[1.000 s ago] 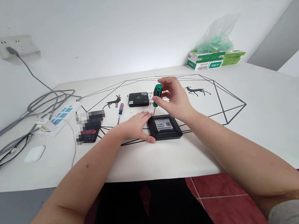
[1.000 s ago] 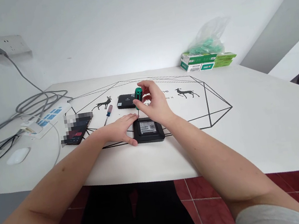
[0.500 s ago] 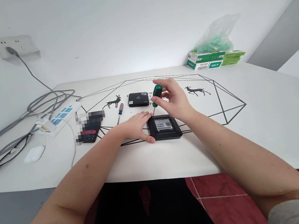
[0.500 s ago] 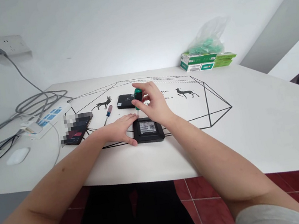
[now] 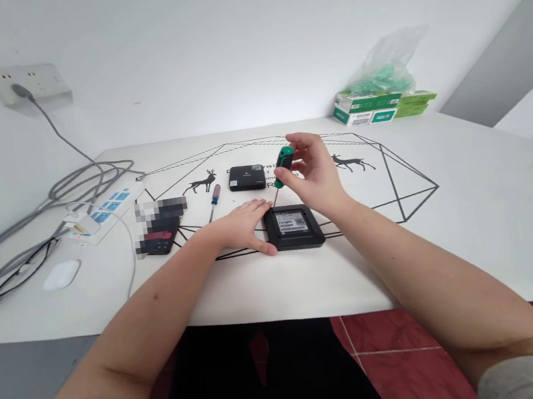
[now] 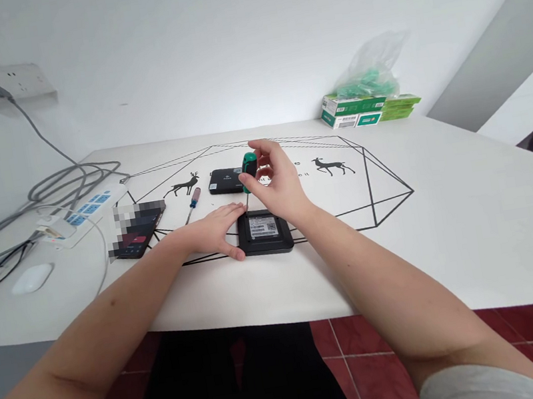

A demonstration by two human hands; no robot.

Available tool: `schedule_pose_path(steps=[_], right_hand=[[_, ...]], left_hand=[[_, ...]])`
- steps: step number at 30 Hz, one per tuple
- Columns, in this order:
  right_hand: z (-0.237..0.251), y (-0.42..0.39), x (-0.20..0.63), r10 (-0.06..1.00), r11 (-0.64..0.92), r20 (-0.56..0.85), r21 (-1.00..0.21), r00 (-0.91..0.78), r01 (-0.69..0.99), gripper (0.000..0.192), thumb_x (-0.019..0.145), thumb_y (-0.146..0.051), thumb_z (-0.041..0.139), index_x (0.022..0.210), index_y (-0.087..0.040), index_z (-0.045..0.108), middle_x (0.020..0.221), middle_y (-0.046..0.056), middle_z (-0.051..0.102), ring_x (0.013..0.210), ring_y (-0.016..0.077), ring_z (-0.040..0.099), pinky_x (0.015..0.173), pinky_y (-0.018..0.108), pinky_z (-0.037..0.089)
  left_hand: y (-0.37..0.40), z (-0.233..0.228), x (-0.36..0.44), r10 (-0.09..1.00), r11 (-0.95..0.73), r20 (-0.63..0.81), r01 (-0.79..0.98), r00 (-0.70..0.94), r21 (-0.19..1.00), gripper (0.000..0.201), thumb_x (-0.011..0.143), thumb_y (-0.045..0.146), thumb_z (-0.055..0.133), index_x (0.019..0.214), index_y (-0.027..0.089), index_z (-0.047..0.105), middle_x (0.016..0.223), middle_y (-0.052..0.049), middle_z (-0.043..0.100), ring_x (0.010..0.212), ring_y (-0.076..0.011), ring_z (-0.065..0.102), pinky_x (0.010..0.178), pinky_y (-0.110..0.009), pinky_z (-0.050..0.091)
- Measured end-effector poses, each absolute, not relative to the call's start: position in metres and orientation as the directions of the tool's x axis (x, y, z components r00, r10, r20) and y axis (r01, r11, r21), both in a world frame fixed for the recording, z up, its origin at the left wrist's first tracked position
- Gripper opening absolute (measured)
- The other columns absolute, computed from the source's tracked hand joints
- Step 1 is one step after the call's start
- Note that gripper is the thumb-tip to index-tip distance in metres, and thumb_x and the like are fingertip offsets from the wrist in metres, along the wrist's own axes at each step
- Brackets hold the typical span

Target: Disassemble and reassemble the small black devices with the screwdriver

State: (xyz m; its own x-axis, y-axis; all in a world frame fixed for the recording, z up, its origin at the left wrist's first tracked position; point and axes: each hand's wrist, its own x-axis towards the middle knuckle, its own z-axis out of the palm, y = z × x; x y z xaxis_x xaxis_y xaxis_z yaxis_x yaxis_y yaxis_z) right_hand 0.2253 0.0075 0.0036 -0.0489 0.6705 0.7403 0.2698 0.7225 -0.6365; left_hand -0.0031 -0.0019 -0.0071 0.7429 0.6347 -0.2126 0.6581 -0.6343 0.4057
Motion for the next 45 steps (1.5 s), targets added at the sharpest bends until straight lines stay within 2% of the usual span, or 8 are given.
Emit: schedule_pose_path(steps=[12, 17, 19, 23, 26, 32, 38, 45], right_hand=[[0.002, 0.005, 0.226, 0.684, 0.719, 0.720, -0.639, -0.115, 0.274, 0.047, 0.094, -0.045, 0.073, 0.138, -0.036, 0.059, 0.129, 0.006, 0.070, 0.106, 0.0243, 0.073, 0.089, 0.047, 0.068], [0.007, 0.001, 0.226, 0.692, 0.722, 0.693, -0.661, -0.201, 0.206, 0.042, 0.101, -0.041, 0.061, 0.143, -0.037, 0.061, 0.139, 0.006, 0.070, 0.124, 0.0285, 0.071, 0.103, 0.055, 0.066], [0.009, 0.000, 0.226, 0.670, 0.740, 0.717, -0.623, -0.192, 0.255, 0.040, 0.100, -0.046, 0.065, 0.139, -0.037, 0.065, 0.141, 0.007, 0.067, 0.126, 0.0294, 0.068, 0.101, 0.054, 0.066], [0.010, 0.001, 0.227, 0.635, 0.750, 0.757, -0.557, -0.154, 0.357, 0.045, 0.088, -0.050, 0.084, 0.129, -0.037, 0.070, 0.127, 0.006, 0.064, 0.107, 0.0256, 0.067, 0.086, 0.046, 0.068], [0.008, 0.002, 0.226, 0.648, 0.745, 0.749, -0.585, -0.140, 0.319, 0.044, 0.092, -0.044, 0.078, 0.134, -0.037, 0.066, 0.124, 0.005, 0.067, 0.104, 0.0245, 0.067, 0.087, 0.046, 0.067], [0.007, 0.002, 0.227, 0.682, 0.731, 0.707, -0.657, -0.185, 0.186, 0.038, 0.104, -0.044, 0.058, 0.141, -0.036, 0.063, 0.133, 0.007, 0.071, 0.124, 0.0285, 0.069, 0.101, 0.053, 0.065], [0.007, 0.005, 0.229, 0.642, 0.750, 0.746, -0.561, -0.180, 0.350, 0.051, 0.094, -0.051, 0.077, 0.142, -0.037, 0.067, 0.124, 0.007, 0.064, 0.109, 0.0255, 0.065, 0.089, 0.046, 0.068], [0.000, 0.012, 0.227, 0.677, 0.723, 0.729, -0.632, -0.102, 0.280, 0.059, 0.091, -0.051, 0.080, 0.144, -0.037, 0.059, 0.125, 0.005, 0.065, 0.104, 0.0231, 0.068, 0.081, 0.041, 0.066]], left_hand=[[-0.002, -0.006, -0.002, 0.635, -0.638, -0.205, 0.655, 0.745, 0.404, 0.143, 0.073, 0.099, 0.064, 0.179, 0.016, 0.016, 0.188, -0.019, 0.012, 0.173, -0.0434, 0.010, 0.140, -0.054, 0.017], [-0.002, -0.006, -0.002, 0.635, -0.631, -0.216, 0.660, 0.741, 0.407, 0.144, 0.073, 0.099, 0.065, 0.179, 0.015, 0.016, 0.188, -0.018, 0.010, 0.173, -0.0430, 0.008, 0.140, -0.053, 0.014], [-0.002, -0.006, -0.002, 0.638, -0.629, -0.217, 0.662, 0.739, 0.408, 0.144, 0.073, 0.098, 0.066, 0.179, 0.015, 0.016, 0.188, -0.018, 0.009, 0.174, -0.0425, 0.007, 0.140, -0.054, 0.014], [-0.002, -0.006, -0.002, 0.638, -0.631, -0.213, 0.661, 0.740, 0.406, 0.143, 0.073, 0.098, 0.066, 0.179, 0.016, 0.015, 0.188, -0.018, 0.009, 0.174, -0.0427, 0.007, 0.140, -0.056, 0.016], [-0.002, -0.006, -0.002, 0.637, -0.630, -0.211, 0.659, 0.741, 0.411, 0.145, 0.073, 0.098, 0.066, 0.179, 0.014, 0.016, 0.187, -0.019, 0.012, 0.173, -0.0441, 0.009, 0.140, -0.055, 0.017], [-0.001, -0.008, -0.002, 0.634, -0.634, -0.209, 0.656, 0.744, 0.410, 0.144, 0.072, 0.097, 0.069, 0.179, 0.017, 0.016, 0.188, -0.018, 0.011, 0.173, -0.0442, 0.007, 0.140, -0.056, 0.015], [0.000, -0.010, -0.002, 0.636, -0.642, -0.195, 0.652, 0.747, 0.403, 0.144, 0.072, 0.095, 0.072, 0.179, 0.017, 0.017, 0.188, -0.018, 0.012, 0.173, -0.0454, 0.010, 0.139, -0.056, 0.018], [0.001, -0.013, -0.003, 0.632, -0.654, -0.164, 0.635, 0.757, 0.410, 0.141, 0.072, 0.094, 0.073, 0.178, 0.018, 0.020, 0.187, -0.020, 0.016, 0.172, -0.0474, 0.013, 0.138, -0.060, 0.021]])
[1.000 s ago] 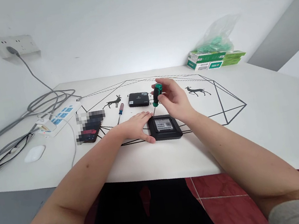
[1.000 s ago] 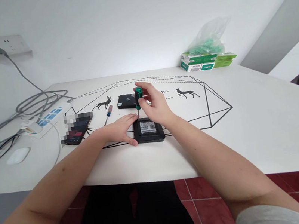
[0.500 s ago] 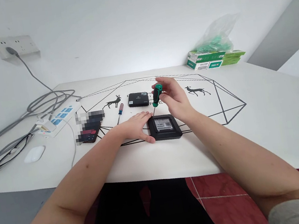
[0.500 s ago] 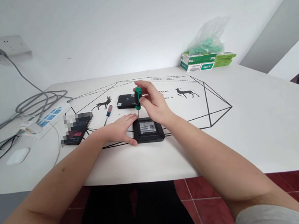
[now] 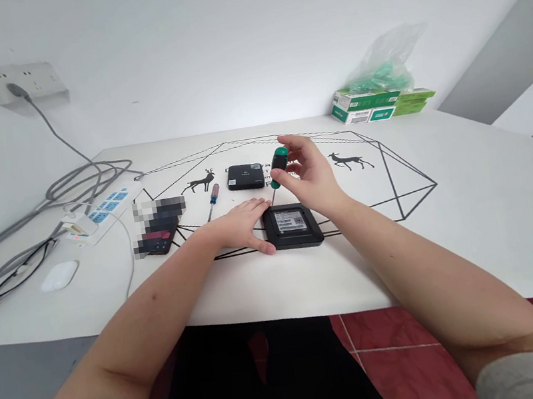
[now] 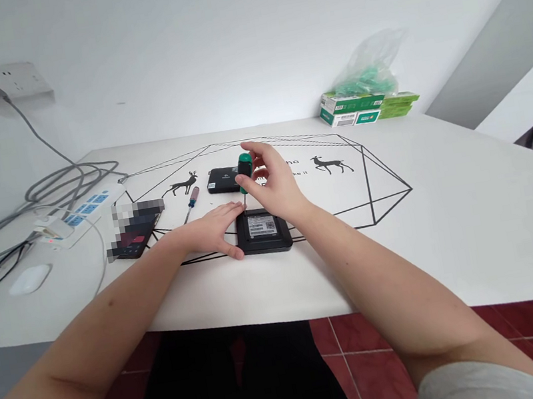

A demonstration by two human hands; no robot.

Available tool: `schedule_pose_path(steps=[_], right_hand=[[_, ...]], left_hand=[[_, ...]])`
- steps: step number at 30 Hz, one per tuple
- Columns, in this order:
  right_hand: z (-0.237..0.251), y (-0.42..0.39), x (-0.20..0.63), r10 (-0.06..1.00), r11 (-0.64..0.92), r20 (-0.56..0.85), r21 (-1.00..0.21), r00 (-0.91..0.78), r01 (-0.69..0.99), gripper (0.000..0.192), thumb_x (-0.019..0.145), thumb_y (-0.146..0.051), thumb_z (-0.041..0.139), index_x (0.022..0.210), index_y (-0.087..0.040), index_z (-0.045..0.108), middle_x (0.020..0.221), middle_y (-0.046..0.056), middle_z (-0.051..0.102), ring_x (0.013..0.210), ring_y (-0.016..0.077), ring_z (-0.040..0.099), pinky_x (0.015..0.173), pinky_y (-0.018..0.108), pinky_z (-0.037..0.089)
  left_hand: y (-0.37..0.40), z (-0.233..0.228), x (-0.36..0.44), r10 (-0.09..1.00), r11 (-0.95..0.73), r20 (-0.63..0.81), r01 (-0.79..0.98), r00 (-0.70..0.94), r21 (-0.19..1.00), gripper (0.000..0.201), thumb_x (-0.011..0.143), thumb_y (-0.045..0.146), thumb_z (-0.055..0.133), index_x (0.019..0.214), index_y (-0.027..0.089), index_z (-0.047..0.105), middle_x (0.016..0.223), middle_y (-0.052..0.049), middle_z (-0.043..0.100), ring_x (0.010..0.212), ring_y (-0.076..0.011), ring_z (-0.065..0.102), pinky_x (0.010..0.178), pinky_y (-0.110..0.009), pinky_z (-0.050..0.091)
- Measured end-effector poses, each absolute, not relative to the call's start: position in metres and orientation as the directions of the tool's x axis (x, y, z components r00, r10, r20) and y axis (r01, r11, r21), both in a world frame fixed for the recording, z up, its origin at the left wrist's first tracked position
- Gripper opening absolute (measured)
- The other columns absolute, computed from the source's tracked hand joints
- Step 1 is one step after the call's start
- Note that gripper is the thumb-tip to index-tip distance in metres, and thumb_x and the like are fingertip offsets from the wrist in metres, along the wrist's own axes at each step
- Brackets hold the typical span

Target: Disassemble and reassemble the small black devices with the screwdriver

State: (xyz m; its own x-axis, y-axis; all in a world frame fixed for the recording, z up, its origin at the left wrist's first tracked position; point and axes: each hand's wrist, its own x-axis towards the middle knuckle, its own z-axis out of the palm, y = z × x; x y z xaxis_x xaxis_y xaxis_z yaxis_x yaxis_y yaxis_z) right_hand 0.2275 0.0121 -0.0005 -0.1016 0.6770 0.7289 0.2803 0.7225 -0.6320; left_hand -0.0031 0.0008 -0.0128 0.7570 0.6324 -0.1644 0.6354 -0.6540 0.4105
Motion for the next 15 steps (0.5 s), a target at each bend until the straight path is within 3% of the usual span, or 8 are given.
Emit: schedule_pose_path(steps=[13, 15], right_hand=[[-0.0011, 0.0149, 0.2290, 0.635, 0.755, 0.772, -0.611, -0.033, 0.239, 0.056, 0.091, -0.060, 0.081, 0.138, -0.037, 0.059, 0.118, 0.004, 0.065, 0.100, 0.0212, 0.069, 0.077, 0.037, 0.067], [-0.0016, 0.0154, 0.2299, 0.626, 0.759, 0.780, -0.605, -0.013, 0.240, 0.056, 0.092, -0.061, 0.080, 0.138, -0.038, 0.058, 0.118, 0.004, 0.065, 0.101, 0.0214, 0.069, 0.077, 0.037, 0.068]], left_hand=[[0.0017, -0.0144, -0.0042, 0.636, -0.646, -0.147, 0.627, 0.757, 0.436, 0.141, 0.070, 0.094, 0.077, 0.176, 0.015, 0.027, 0.185, -0.022, 0.020, 0.171, -0.0477, 0.015, 0.138, -0.060, 0.023], [0.0027, -0.0157, -0.0039, 0.644, -0.647, -0.081, 0.598, 0.761, 0.473, 0.130, 0.075, 0.093, 0.074, 0.173, 0.017, 0.034, 0.184, -0.021, 0.025, 0.171, -0.0464, 0.020, 0.137, -0.059, 0.026]])
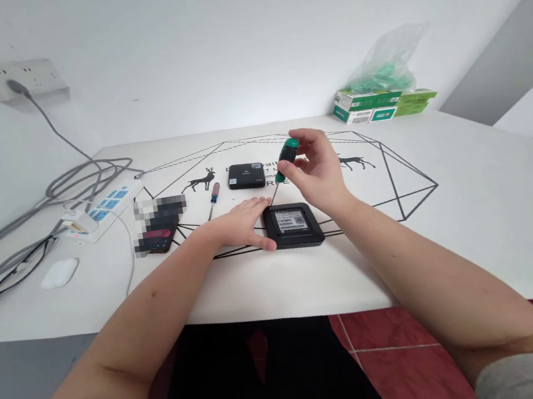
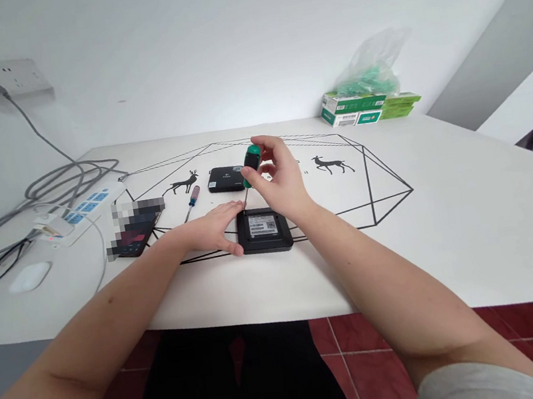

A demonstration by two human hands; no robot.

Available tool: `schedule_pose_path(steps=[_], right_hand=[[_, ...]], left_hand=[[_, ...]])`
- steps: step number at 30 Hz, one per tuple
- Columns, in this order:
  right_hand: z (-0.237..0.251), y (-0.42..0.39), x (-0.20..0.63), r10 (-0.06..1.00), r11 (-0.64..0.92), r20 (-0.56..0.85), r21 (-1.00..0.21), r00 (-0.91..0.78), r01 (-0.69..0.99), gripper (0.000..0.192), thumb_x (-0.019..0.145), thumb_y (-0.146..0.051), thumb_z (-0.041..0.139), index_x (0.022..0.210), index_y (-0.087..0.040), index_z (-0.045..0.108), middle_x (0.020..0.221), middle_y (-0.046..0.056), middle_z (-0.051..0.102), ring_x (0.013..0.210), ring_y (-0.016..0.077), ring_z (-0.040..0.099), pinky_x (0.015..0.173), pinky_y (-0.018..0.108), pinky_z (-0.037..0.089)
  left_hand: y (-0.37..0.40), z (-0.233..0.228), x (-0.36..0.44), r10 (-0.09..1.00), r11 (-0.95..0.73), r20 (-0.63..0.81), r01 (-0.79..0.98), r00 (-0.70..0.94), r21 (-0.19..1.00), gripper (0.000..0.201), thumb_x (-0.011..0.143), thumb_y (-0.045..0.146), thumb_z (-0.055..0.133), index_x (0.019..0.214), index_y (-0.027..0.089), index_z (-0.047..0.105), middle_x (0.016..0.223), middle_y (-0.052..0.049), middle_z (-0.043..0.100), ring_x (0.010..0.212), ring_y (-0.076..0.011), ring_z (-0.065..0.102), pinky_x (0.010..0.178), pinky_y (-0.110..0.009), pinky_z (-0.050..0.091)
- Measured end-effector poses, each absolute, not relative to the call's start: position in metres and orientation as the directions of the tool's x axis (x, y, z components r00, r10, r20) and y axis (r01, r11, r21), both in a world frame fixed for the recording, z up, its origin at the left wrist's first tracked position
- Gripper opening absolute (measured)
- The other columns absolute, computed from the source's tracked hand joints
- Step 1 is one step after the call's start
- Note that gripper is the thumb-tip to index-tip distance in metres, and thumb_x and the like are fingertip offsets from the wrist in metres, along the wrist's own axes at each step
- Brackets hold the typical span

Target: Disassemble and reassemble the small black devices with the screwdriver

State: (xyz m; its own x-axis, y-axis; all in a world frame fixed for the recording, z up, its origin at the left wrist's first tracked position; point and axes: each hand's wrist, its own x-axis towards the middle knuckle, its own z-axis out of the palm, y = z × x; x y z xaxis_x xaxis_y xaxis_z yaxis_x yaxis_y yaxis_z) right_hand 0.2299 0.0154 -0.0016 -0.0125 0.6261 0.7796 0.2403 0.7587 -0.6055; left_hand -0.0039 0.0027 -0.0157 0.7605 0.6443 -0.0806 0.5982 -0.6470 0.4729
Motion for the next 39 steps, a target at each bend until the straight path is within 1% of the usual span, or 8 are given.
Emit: schedule_pose_path(steps=[4, 6, 9, 19, 27, 33, 36, 39], right_hand=[[-0.003, 0.016, 0.231, 0.615, 0.765, 0.789, -0.599, 0.010, 0.238, 0.054, 0.093, -0.061, 0.079, 0.138, -0.040, 0.057, 0.120, 0.004, 0.064, 0.106, 0.0227, 0.070, 0.076, 0.038, 0.069], [-0.004, 0.017, 0.231, 0.609, 0.769, 0.793, -0.595, 0.015, 0.233, 0.054, 0.093, -0.060, 0.080, 0.138, -0.040, 0.056, 0.120, 0.004, 0.064, 0.106, 0.0226, 0.070, 0.076, 0.038, 0.070], [-0.005, 0.018, 0.231, 0.601, 0.775, 0.799, -0.590, 0.023, 0.226, 0.054, 0.093, -0.059, 0.081, 0.137, -0.040, 0.056, 0.121, 0.004, 0.063, 0.106, 0.0224, 0.070, 0.077, 0.039, 0.070], [-0.004, 0.017, 0.231, 0.614, 0.755, 0.786, -0.610, 0.066, 0.239, 0.054, 0.093, -0.058, 0.079, 0.137, -0.038, 0.056, 0.123, 0.005, 0.064, 0.107, 0.0230, 0.068, 0.081, 0.043, 0.069], [-0.001, 0.013, 0.228, 0.639, 0.731, 0.767, -0.631, 0.065, 0.260, 0.054, 0.090, -0.061, 0.080, 0.134, -0.037, 0.059, 0.120, 0.005, 0.065, 0.104, 0.0231, 0.069, 0.081, 0.041, 0.068], [0.001, 0.011, 0.227, 0.632, 0.732, 0.772, -0.623, 0.065, 0.276, 0.054, 0.092, -0.062, 0.079, 0.135, -0.037, 0.058, 0.118, 0.005, 0.065, 0.104, 0.0231, 0.068, 0.080, 0.040, 0.067], [0.000, 0.012, 0.229, 0.623, 0.742, 0.779, -0.616, 0.068, 0.264, 0.053, 0.092, -0.061, 0.079, 0.135, -0.037, 0.058, 0.116, 0.004, 0.064, 0.103, 0.0224, 0.067, 0.080, 0.039, 0.066], [0.001, 0.012, 0.231, 0.609, 0.755, 0.791, -0.601, 0.059, 0.263, 0.050, 0.095, -0.061, 0.075, 0.135, -0.038, 0.056, 0.115, 0.004, 0.062, 0.102, 0.0222, 0.067, 0.077, 0.037, 0.066]], left_hand=[[0.004, -0.017, 0.000, 0.714, -0.668, 0.238, 0.540, 0.658, 0.512, 0.062, 0.101, 0.068, 0.064, 0.140, 0.020, 0.066, 0.174, -0.018, 0.046, 0.162, -0.0371, 0.043, 0.133, -0.052, 0.036], [0.005, -0.017, 0.002, 0.718, -0.688, 0.338, 0.546, 0.609, 0.478, 0.032, 0.102, 0.049, 0.068, 0.116, 0.020, 0.073, 0.164, -0.017, 0.056, 0.154, -0.0345, 0.053, 0.130, -0.050, 0.041], [0.005, -0.016, 0.003, 0.697, -0.716, 0.381, 0.562, 0.607, 0.415, 0.014, 0.102, 0.031, 0.065, 0.096, 0.020, 0.072, 0.150, -0.015, 0.065, 0.143, -0.0321, 0.061, 0.125, -0.050, 0.046], [0.018, -0.014, -0.006, 0.872, -0.461, 0.241, 0.880, 0.426, 0.112, 0.031, 0.104, 0.016, 0.048, 0.099, 0.019, 0.079, 0.123, -0.016, 0.073, 0.121, -0.0345, 0.065, 0.111, -0.057, 0.048], [0.027, -0.018, -0.018, 0.906, -0.370, 0.251, 0.926, 0.341, 0.077, 0.031, 0.103, 0.022, 0.052, 0.103, 0.021, 0.082, 0.118, -0.019, 0.073, 0.120, -0.0394, 0.060, 0.107, -0.061, 0.042], [0.026, -0.008, -0.019, 0.901, -0.347, 0.384, 0.866, 0.202, 0.359, 0.039, 0.108, 0.023, 0.042, 0.126, 0.024, 0.077, 0.132, -0.015, 0.072, 0.131, -0.0362, 0.062, 0.116, -0.059, 0.044], [0.016, -0.006, -0.013, 0.838, -0.545, 0.293, 0.686, 0.460, 0.481, 0.043, 0.108, 0.042, 0.046, 0.137, 0.022, 0.072, 0.140, -0.013, 0.070, 0.132, -0.0315, 0.064, 0.116, -0.049, 0.051], [0.002, -0.008, -0.004, 0.694, -0.629, 0.047, 0.573, 0.719, 0.525, 0.097, 0.085, 0.076, 0.074, 0.162, 0.021, 0.053, 0.169, -0.016, 0.051, 0.154, -0.0410, 0.047, 0.127, -0.053, 0.042]])
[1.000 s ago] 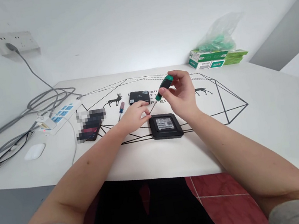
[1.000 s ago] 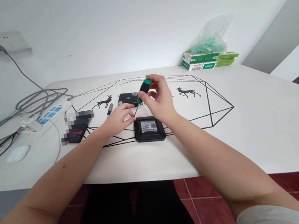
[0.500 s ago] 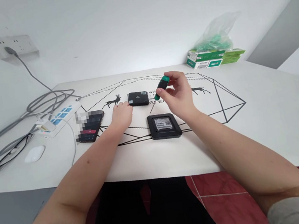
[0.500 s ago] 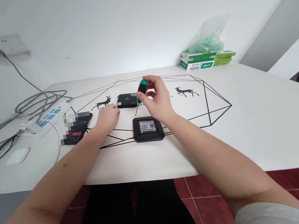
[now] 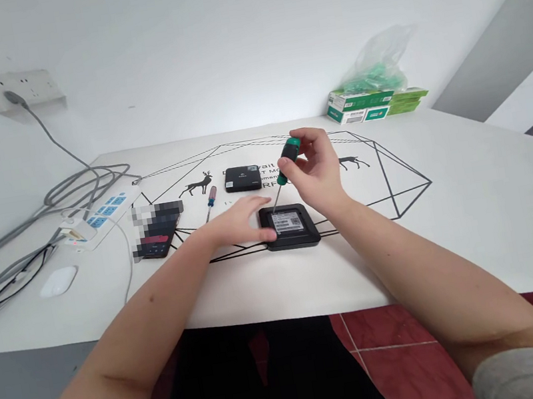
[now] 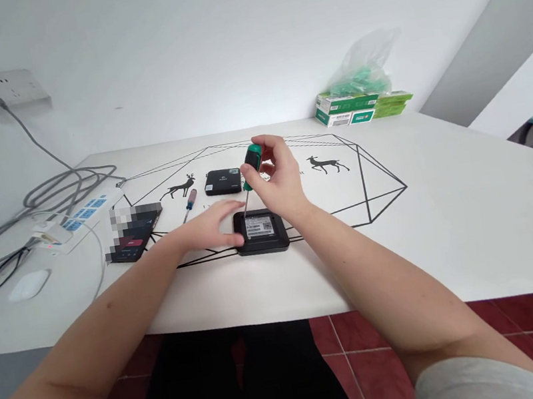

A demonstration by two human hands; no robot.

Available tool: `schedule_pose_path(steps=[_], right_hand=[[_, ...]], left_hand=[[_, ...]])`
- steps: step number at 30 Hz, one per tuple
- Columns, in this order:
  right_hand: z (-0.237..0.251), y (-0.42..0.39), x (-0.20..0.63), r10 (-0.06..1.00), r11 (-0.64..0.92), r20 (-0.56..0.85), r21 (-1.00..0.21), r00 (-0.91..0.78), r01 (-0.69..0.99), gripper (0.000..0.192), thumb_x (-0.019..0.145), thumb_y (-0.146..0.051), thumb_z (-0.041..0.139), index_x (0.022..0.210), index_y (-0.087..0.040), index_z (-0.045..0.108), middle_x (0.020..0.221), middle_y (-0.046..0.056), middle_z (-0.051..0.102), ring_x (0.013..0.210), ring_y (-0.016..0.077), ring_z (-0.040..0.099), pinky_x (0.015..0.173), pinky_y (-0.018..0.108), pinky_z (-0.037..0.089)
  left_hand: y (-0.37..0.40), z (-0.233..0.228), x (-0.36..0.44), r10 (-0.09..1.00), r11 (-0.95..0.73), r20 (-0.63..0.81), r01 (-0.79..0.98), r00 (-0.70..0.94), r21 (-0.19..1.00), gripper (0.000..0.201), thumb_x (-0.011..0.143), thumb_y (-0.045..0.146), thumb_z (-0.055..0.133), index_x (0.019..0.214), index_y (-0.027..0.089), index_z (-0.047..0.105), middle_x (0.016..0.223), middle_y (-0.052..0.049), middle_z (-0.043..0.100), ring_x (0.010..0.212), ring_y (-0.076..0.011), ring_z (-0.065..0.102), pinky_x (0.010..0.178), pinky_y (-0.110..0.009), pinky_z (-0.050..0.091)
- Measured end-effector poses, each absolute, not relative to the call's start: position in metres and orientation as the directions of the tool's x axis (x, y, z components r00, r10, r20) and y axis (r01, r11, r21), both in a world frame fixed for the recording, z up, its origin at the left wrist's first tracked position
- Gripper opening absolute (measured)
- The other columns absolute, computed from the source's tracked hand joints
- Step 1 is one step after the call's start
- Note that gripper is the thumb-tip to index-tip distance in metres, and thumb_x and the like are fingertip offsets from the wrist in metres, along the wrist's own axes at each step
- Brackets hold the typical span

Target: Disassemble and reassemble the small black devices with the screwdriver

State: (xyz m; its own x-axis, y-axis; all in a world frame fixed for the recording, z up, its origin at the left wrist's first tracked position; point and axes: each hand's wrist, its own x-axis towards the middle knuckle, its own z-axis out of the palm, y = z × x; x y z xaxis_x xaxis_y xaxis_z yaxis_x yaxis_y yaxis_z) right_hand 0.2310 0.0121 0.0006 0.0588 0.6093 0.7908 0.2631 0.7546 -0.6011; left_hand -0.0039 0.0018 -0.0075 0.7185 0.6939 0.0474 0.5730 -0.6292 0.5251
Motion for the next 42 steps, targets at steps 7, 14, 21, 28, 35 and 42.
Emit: schedule_pose_path(steps=[7, 14, 21, 28, 35, 42], right_hand=[[0.006, -0.002, 0.224, 0.611, 0.770, 0.791, -0.587, -0.025, 0.250, 0.039, 0.095, -0.048, 0.073, 0.130, -0.036, 0.062, 0.113, 0.003, 0.062, 0.095, 0.0207, 0.065, 0.075, 0.038, 0.064], [0.008, -0.014, 0.216, 0.610, 0.774, 0.789, -0.570, -0.081, 0.276, 0.039, 0.092, -0.047, 0.076, 0.127, -0.034, 0.065, 0.113, 0.004, 0.065, 0.096, 0.0214, 0.066, 0.076, 0.038, 0.064], [0.009, -0.015, 0.215, 0.576, 0.801, 0.811, -0.534, -0.103, 0.272, 0.038, 0.094, -0.049, 0.075, 0.127, -0.034, 0.065, 0.118, 0.006, 0.066, 0.099, 0.0220, 0.067, 0.076, 0.040, 0.065], [0.007, -0.016, 0.214, 0.590, 0.796, 0.798, -0.548, -0.124, 0.256, 0.040, 0.094, -0.054, 0.076, 0.126, -0.033, 0.065, 0.119, 0.006, 0.066, 0.098, 0.0220, 0.067, 0.075, 0.040, 0.066], [0.011, -0.020, 0.213, 0.566, 0.815, 0.804, -0.514, -0.181, 0.267, 0.038, 0.093, -0.055, 0.078, 0.122, -0.032, 0.068, 0.111, 0.006, 0.067, 0.090, 0.0214, 0.065, 0.075, 0.042, 0.065], [0.019, -0.013, 0.216, 0.689, 0.722, 0.705, -0.686, -0.167, 0.087, 0.044, 0.085, -0.068, 0.085, 0.107, -0.031, 0.073, 0.099, 0.003, 0.067, 0.091, 0.0208, 0.067, 0.074, 0.038, 0.064]], left_hand=[[-0.009, -0.008, 0.006, 0.639, -0.675, -0.043, 0.587, 0.768, 0.447, 0.117, 0.071, 0.077, 0.083, 0.167, 0.022, 0.045, 0.165, -0.019, 0.050, 0.156, -0.0458, 0.040, 0.130, -0.059, 0.034], [0.001, -0.014, 0.002, 0.658, -0.698, 0.002, 0.608, 0.753, 0.379, 0.108, 0.079, 0.077, 0.075, 0.165, 0.020, 0.046, 0.162, -0.020, 0.052, 0.154, -0.0466, 0.041, 0.130, -0.062, 0.031], [0.001, -0.013, 0.001, 0.671, -0.689, -0.001, 0.625, 0.741, 0.367, 0.106, 0.080, 0.077, 0.074, 0.165, 0.019, 0.047, 0.167, -0.022, 0.049, 0.156, -0.0485, 0.038, 0.129, -0.065, 0.029], [0.001, -0.012, 0.002, 0.679, -0.685, 0.011, 0.629, 0.734, 0.367, 0.101, 0.081, 0.072, 0.074, 0.165, 0.023, 0.048, 0.168, -0.020, 0.049, 0.155, -0.0496, 0.039, 0.128, -0.067, 0.030], [-0.002, -0.009, 0.003, 0.675, -0.686, 0.007, 0.625, 0.737, 0.373, 0.098, 0.081, 0.070, 0.075, 0.164, 0.025, 0.049, 0.167, -0.019, 0.050, 0.153, -0.0499, 0.040, 0.127, -0.066, 0.030], [0.001, -0.012, 0.001, 0.678, -0.682, -0.017, 0.637, 0.735, 0.358, 0.097, 0.082, 0.075, 0.072, 0.160, 0.021, 0.050, 0.165, -0.020, 0.050, 0.151, -0.0496, 0.041, 0.128, -0.065, 0.029]])
